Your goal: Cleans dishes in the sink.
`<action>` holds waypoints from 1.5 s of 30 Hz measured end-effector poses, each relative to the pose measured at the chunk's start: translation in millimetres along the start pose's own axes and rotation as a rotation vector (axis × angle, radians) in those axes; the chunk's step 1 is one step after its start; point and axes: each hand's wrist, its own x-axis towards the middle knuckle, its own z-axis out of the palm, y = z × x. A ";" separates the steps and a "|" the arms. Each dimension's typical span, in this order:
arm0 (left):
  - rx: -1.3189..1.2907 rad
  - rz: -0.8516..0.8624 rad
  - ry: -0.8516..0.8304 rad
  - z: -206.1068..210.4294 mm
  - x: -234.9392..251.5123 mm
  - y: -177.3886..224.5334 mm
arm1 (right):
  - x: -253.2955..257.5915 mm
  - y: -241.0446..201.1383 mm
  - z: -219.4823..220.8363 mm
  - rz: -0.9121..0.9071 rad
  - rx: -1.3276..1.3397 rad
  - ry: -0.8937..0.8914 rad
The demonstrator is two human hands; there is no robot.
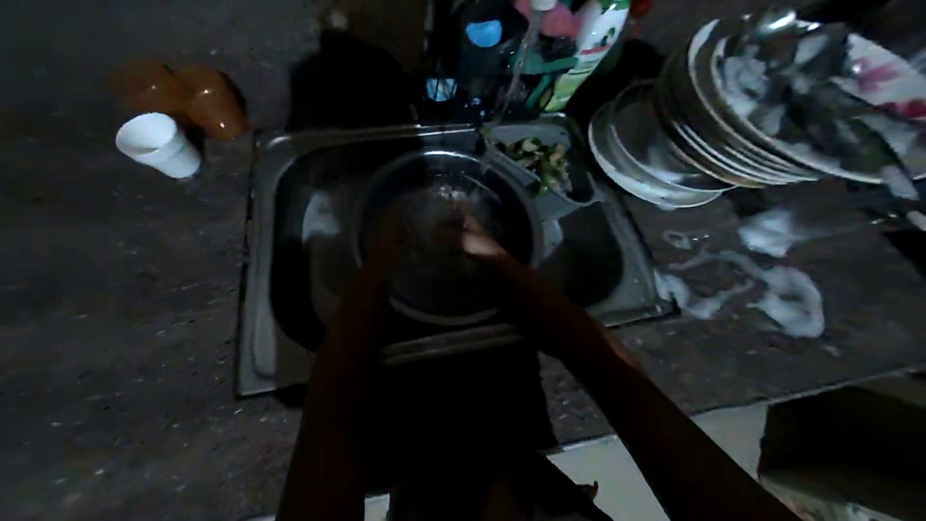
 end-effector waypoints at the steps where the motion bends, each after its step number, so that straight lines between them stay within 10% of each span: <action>1: 0.156 0.001 -0.001 9.8 5.7 3.0 | 7.6 8.2 -3.4 0.011 0.006 0.030; 11: 0.629 -0.034 0.225 114.0 60.4 -47.7 | 35.3 37.5 -6.0 -0.001 -0.359 0.248; 17: 0.671 -0.027 0.019 84.7 42.8 -17.3 | 49.8 40.5 -13.6 0.145 -0.097 0.193; 22: 0.660 -0.115 0.202 64.7 52.4 -9.1 | 44.4 39.9 -9.1 0.364 0.215 -0.005; 29: 0.849 0.160 0.122 69.1 58.4 -13.9 | 49.6 41.7 -8.0 0.037 0.371 0.247; 45: 0.238 0.143 -0.248 31.2 31.8 -13.6 | 30.2 34.8 -10.9 0.225 0.486 0.111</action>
